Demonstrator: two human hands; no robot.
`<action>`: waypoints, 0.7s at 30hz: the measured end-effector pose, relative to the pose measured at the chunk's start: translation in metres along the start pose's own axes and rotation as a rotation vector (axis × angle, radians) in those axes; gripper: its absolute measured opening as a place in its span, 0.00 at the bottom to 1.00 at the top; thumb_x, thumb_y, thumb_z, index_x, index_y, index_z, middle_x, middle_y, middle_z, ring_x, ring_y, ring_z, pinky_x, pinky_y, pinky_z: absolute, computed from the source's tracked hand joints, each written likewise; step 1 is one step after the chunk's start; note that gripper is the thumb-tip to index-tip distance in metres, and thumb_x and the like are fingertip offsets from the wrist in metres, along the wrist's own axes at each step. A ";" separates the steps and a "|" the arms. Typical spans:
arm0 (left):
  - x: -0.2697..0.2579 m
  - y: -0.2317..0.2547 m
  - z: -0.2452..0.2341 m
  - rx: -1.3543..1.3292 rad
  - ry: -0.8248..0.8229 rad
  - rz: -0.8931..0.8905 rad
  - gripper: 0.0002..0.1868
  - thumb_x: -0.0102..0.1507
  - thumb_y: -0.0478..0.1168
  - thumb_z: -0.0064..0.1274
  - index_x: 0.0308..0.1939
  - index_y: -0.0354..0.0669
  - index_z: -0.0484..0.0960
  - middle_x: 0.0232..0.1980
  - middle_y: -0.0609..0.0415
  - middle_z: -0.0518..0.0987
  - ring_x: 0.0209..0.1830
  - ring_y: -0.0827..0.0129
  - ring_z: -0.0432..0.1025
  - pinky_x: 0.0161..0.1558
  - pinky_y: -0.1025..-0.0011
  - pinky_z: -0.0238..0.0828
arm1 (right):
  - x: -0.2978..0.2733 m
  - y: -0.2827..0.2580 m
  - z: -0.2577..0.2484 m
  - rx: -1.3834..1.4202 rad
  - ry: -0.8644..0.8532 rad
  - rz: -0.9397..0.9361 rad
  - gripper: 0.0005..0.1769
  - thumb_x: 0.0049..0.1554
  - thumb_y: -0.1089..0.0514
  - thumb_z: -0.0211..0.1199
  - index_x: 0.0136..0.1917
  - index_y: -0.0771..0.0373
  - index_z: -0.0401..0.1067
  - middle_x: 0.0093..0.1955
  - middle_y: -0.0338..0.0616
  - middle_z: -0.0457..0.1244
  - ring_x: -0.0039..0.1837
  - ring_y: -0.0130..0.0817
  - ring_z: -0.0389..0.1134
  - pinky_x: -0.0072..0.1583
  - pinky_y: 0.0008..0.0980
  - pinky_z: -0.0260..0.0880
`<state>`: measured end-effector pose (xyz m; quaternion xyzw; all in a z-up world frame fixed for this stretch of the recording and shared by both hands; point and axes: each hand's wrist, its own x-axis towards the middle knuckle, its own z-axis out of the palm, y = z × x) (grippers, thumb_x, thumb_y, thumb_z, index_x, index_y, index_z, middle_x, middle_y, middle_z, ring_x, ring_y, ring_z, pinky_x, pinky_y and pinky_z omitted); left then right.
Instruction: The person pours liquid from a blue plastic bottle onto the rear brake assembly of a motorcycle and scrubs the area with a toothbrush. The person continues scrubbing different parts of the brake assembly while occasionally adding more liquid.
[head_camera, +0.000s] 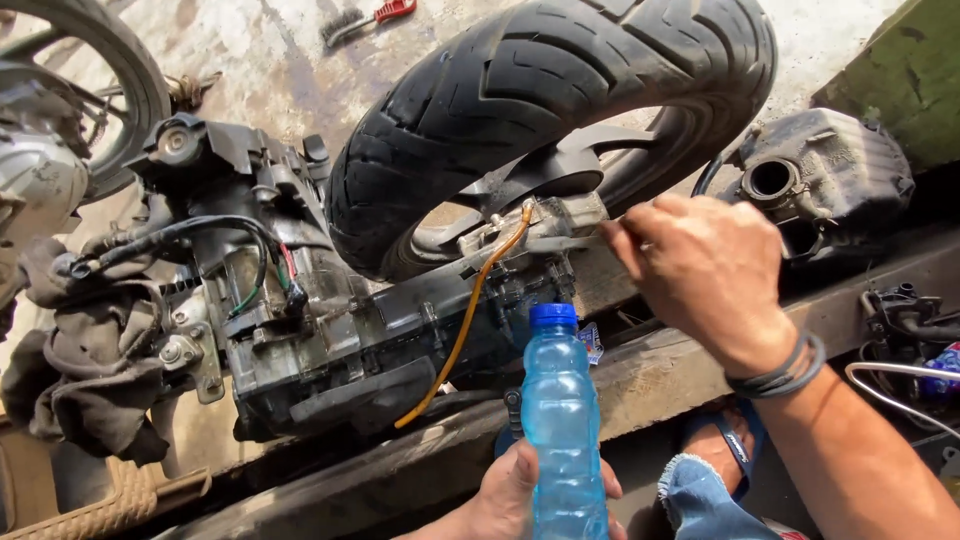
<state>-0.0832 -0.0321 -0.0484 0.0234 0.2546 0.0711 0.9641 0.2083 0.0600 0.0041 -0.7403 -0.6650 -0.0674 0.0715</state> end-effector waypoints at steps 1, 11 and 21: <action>0.000 -0.001 0.004 -0.006 0.000 0.005 0.50 0.51 0.68 0.59 0.56 0.21 0.78 0.51 0.37 0.81 0.48 0.41 0.80 0.53 0.48 0.81 | -0.002 -0.008 0.000 0.000 -0.003 -0.007 0.28 0.72 0.32 0.54 0.35 0.45 0.71 0.30 0.27 0.63 0.30 0.24 0.62 0.31 0.28 0.61; 0.005 0.004 0.002 -0.056 0.073 0.066 0.50 0.50 0.71 0.56 0.63 0.37 0.70 0.54 0.41 0.80 0.47 0.39 0.79 0.50 0.47 0.78 | 0.000 -0.016 -0.007 -0.028 0.143 -0.016 0.25 0.70 0.36 0.61 0.33 0.45 0.71 0.34 0.29 0.65 0.37 0.35 0.70 0.33 0.37 0.64; 0.003 0.008 0.019 0.145 0.082 0.100 0.52 0.47 0.72 0.60 0.59 0.30 0.76 0.57 0.44 0.79 0.51 0.44 0.79 0.49 0.50 0.79 | -0.006 -0.026 0.005 0.061 0.111 0.004 0.28 0.71 0.35 0.59 0.32 0.47 0.71 0.31 0.30 0.64 0.30 0.31 0.67 0.28 0.35 0.59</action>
